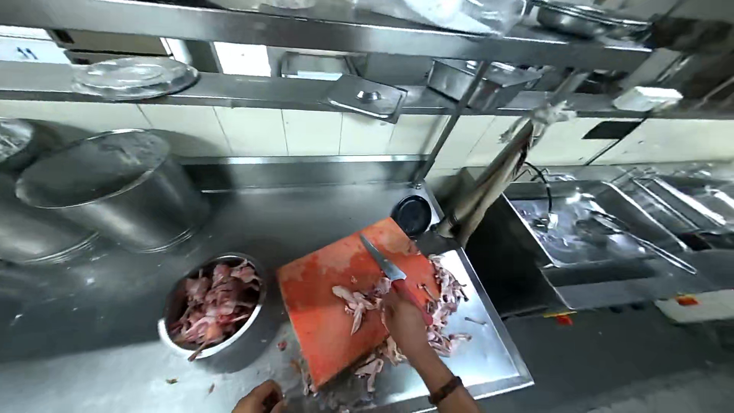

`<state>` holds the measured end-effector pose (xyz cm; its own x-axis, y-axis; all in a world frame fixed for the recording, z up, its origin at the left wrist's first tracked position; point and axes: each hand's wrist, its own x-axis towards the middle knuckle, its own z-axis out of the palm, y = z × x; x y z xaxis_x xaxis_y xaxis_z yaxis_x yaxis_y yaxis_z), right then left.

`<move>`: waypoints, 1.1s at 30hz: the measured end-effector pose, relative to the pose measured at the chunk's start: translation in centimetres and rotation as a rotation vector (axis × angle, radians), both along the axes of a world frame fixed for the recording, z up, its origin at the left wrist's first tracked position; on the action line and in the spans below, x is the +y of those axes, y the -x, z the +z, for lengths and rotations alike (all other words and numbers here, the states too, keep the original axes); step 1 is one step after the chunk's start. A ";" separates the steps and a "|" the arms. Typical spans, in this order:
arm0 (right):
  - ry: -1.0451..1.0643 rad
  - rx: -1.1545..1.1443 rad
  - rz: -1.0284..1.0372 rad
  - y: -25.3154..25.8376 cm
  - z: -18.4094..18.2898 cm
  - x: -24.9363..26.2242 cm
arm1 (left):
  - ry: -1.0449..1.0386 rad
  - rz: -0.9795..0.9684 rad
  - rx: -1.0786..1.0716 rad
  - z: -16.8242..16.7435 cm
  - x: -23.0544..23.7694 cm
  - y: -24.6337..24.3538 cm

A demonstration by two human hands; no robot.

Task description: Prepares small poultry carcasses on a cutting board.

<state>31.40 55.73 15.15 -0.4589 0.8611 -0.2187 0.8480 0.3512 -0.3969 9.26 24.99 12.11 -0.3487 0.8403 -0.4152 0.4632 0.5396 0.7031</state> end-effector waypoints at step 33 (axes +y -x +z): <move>0.506 0.038 0.286 1.5 -1.5 -1.0 | 0.325 -0.252 0.249 3.5 14.9 -3.6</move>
<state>29.91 54.73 13.69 -0.6731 0.4948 -0.5497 0.7296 0.3228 -0.6028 12.84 39.87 15.60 -0.2730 0.7520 -0.5999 0.7410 0.5621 0.3674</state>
